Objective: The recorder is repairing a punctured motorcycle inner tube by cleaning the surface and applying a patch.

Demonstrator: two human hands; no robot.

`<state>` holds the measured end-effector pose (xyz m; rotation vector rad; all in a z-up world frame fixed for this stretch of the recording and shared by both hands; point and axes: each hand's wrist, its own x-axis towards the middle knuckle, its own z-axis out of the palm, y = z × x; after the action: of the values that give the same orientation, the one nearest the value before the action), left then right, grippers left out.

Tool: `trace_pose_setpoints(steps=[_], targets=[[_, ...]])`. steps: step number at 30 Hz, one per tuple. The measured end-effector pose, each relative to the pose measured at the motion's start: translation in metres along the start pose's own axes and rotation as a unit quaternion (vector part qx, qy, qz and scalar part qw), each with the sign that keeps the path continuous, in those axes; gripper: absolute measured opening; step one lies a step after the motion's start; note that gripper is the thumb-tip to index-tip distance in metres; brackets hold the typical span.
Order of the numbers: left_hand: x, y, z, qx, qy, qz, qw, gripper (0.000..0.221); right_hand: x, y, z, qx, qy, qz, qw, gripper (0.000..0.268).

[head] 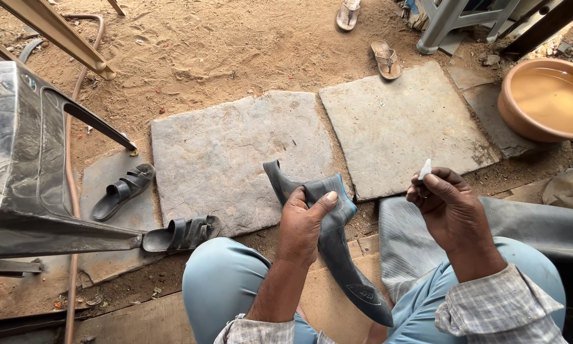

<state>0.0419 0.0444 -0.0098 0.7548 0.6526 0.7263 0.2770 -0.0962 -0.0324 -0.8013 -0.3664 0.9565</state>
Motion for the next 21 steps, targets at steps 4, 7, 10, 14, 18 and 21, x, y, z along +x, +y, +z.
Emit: trace_pose_setpoints(steps=[4,7,10,14,18,21], targets=[[0.001,-0.002,-0.002,0.002,-0.003,0.008,1.0,0.035,0.002,-0.007,-0.007,0.015,0.002,-0.023,1.0,0.01],[0.0,-0.001,-0.001,-0.004,-0.006,0.013,1.0,0.035,0.004,-0.018,-0.014,0.01,0.002,-0.051,0.999,0.011],[0.0,-0.002,-0.002,-0.004,-0.011,0.023,1.0,0.033,0.002,-0.036,-0.026,-0.015,0.037,-0.106,0.994,0.01],[-0.002,0.0,-0.001,0.0,-0.02,0.038,0.999,0.032,0.0,-0.057,-0.059,-0.025,0.055,-0.174,0.983,0.009],[-0.013,0.003,0.009,0.032,-0.038,0.062,0.997,0.029,-0.004,-0.07,-0.073,-0.035,0.097,-0.228,0.968,0.01],[-0.029,0.0,0.023,0.061,-0.057,0.087,0.993,0.027,-0.006,-0.067,-0.066,-0.016,0.104,-0.219,0.97,0.011]])
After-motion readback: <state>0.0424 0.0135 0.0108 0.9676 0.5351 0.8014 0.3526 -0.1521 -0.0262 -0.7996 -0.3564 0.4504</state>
